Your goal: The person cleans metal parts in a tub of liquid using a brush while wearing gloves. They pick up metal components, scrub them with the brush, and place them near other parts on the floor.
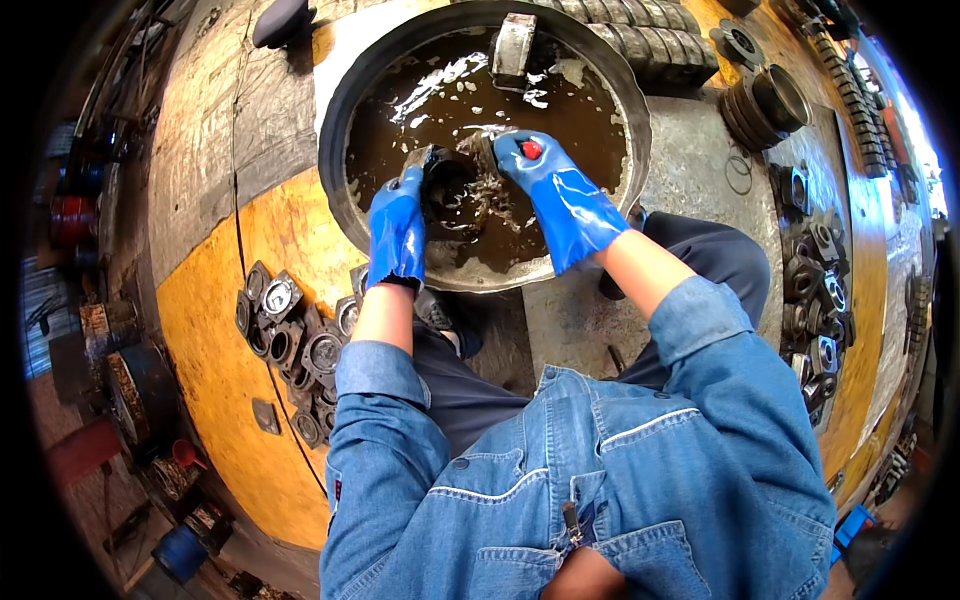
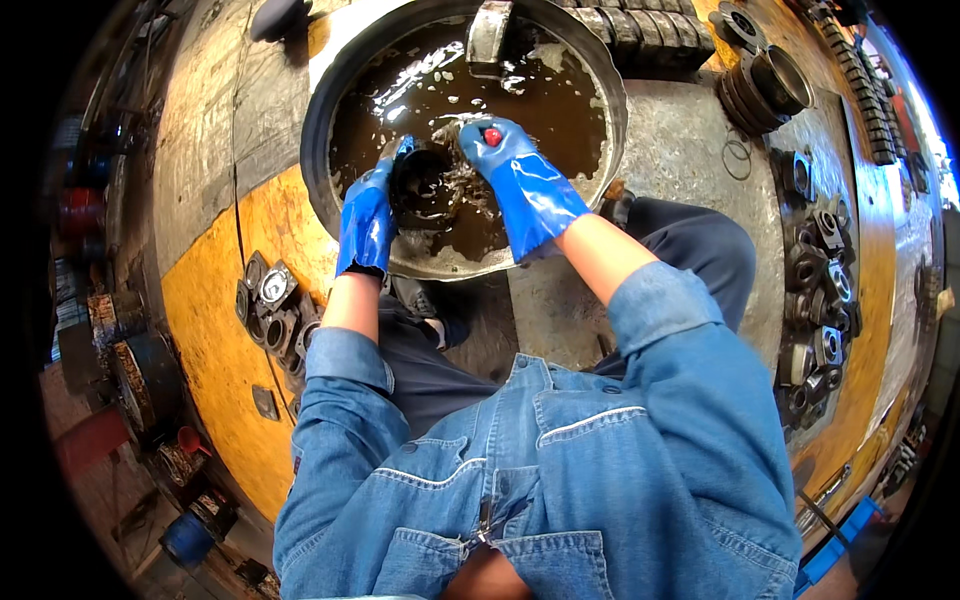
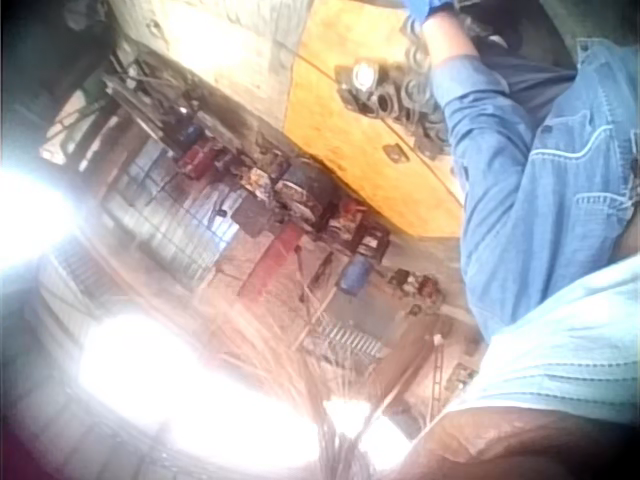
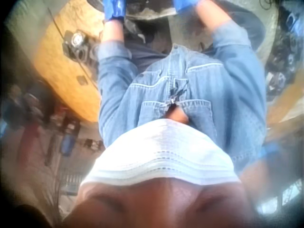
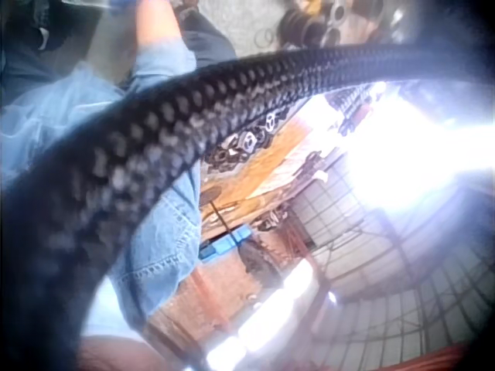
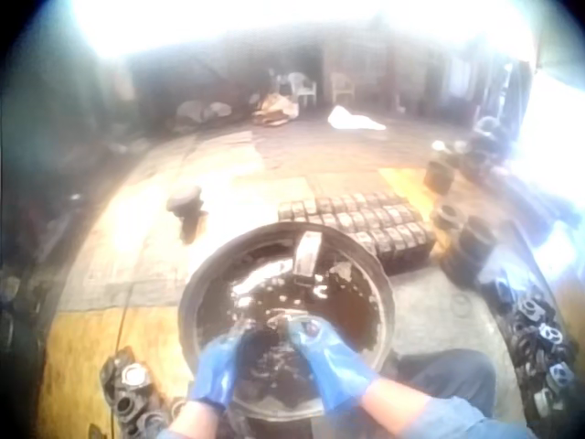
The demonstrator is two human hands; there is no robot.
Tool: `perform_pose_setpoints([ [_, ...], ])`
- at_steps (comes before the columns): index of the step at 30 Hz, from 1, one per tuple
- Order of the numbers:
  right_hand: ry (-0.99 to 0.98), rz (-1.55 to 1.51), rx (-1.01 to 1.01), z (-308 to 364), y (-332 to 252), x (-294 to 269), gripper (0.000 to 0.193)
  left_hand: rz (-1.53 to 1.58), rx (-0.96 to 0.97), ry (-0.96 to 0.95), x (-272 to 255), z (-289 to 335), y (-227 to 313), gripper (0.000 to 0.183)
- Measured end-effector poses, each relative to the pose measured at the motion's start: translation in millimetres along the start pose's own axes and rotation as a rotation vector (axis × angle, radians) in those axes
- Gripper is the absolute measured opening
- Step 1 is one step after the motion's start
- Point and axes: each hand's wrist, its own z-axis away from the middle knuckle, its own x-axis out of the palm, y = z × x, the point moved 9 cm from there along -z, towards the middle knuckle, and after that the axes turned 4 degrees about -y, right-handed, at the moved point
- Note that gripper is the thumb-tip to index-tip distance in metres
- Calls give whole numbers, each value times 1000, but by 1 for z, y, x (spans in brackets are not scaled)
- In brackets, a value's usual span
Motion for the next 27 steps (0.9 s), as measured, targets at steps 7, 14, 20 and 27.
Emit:
perform_pose_setpoints([
  [7,-32,48,47,-6,42,8,25,6,88,32,4,5,9,53],
  [14,-175,-143,294,52,53,28,23,-109,147,43,2,2,14,59],
  [20,-248,-555,204,67,-24,25,28,-104,227,37,-2,2,12,53],
  [27,93,-763,248,13,95,65,20,-600,481,124,-4,21,41,45],
])
